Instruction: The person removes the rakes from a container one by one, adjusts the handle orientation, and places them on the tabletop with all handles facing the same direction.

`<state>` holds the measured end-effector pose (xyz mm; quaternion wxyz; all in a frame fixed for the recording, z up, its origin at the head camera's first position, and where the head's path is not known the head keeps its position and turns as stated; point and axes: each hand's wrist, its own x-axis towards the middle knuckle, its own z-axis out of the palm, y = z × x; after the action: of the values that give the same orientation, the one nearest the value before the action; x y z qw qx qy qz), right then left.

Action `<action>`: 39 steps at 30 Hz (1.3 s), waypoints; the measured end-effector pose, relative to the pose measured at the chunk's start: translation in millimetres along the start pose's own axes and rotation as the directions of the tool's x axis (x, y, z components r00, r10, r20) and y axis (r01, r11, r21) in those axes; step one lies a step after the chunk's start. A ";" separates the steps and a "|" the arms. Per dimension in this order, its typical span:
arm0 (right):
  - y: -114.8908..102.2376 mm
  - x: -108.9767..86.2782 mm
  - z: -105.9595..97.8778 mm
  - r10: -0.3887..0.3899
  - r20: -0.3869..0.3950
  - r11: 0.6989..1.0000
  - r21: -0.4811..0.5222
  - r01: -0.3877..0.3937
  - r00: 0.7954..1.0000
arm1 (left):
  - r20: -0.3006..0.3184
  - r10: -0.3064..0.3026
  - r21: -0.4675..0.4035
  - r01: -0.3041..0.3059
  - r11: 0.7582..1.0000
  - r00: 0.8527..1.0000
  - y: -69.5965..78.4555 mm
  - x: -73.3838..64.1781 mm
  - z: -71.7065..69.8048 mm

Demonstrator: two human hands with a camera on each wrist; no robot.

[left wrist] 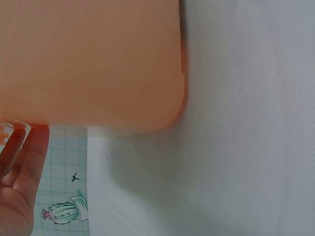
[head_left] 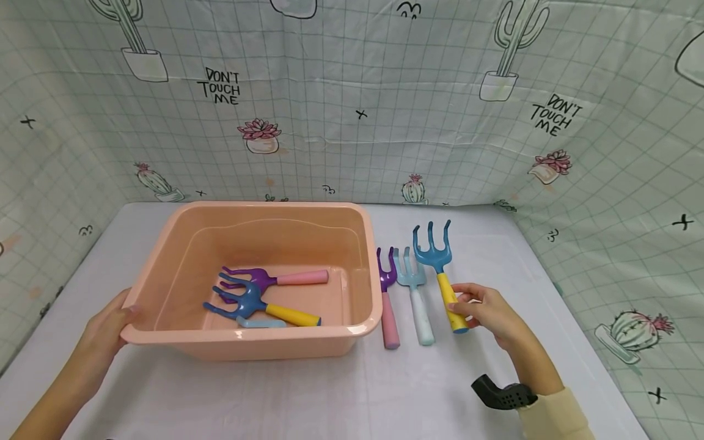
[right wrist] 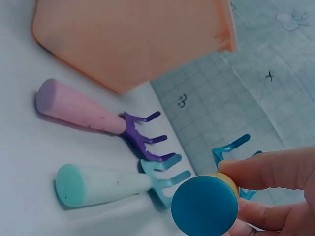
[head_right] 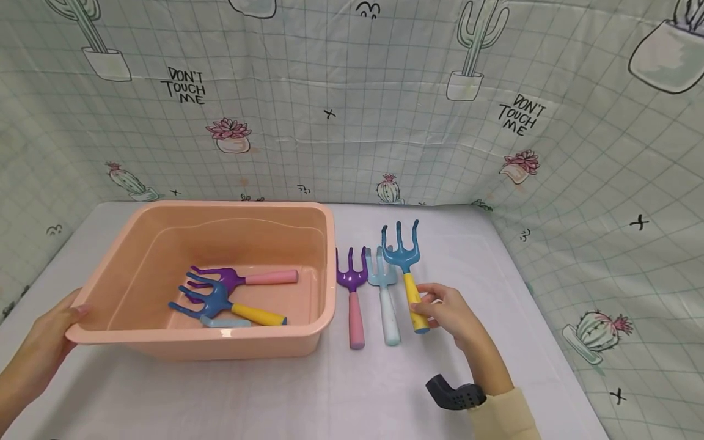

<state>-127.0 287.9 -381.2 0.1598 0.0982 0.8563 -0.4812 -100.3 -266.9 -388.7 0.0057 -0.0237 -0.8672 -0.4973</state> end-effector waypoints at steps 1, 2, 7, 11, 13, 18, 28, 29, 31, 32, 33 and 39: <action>2.8 1.0 -0.3 0.004 0.002 1.000 0.001 -0.004 1.000 | 0.000 0.003 -0.003 -0.003 1.000 1.000 0.0 0.2 0.0; 5.3 1.9 -0.6 0.007 0.003 1.000 0.000 -0.007 1.000 | 0.000 0.007 -0.008 -0.007 1.000 1.000 0.0 0.1 -0.1; 16.4 6.6 -1.9 0.041 0.000 0.999 -0.002 -0.041 0.999 | -0.001 0.007 -0.015 -0.007 1.000 1.000 0.3 0.2 -0.1; 24.2 10.2 -2.5 0.069 -0.006 0.998 0.002 -0.069 0.998 | -0.003 0.001 -0.008 -0.001 1.000 1.000 1.1 0.6 0.0; 27.9 11.7 -3.2 0.073 -0.005 0.997 0.004 -0.073 0.997 | -0.001 0.000 -0.006 0.000 1.000 1.000 1.6 0.7 -0.1; 35.6 15.1 -4.0 0.075 0.006 0.997 0.005 -0.075 0.997 | 0.000 -0.004 0.000 0.004 1.000 1.000 2.6 0.6 0.0; 42.8 25.2 -2.0 0.131 -0.005 0.991 -0.026 -0.131 0.991 | -0.002 -0.011 0.000 0.011 1.000 1.000 2.2 0.5 0.5; 43.6 25.8 -1.9 0.133 -0.003 0.991 -0.031 -0.133 0.991 | -0.001 -0.012 0.000 0.012 1.000 1.000 2.2 0.4 0.6; 44.8 26.9 -1.0 0.145 -0.002 0.989 -0.039 -0.145 0.989 | -0.001 -0.013 0.000 0.013 1.000 1.000 2.3 0.5 0.7; 45.4 27.3 -0.6 0.149 -0.003 0.988 -0.042 -0.149 0.989 | 0.000 -0.012 0.002 0.012 1.000 1.000 2.3 0.5 0.7; 46.1 27.7 -0.1 0.156 -0.004 0.987 -0.048 -0.156 0.988 | 0.000 -0.012 0.002 0.012 1.000 1.000 2.2 0.5 0.8; 47.7 29.8 2.3 0.178 -0.015 0.979 -0.095 -0.178 0.984 | 0.004 0.000 -0.007 0.000 1.000 1.000 1.6 0.0 0.4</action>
<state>-138.9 311.0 -431.1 0.2041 0.1682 0.8668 -0.4229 -100.2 -265.8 -387.5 0.0037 -0.0248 -0.8655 -0.5002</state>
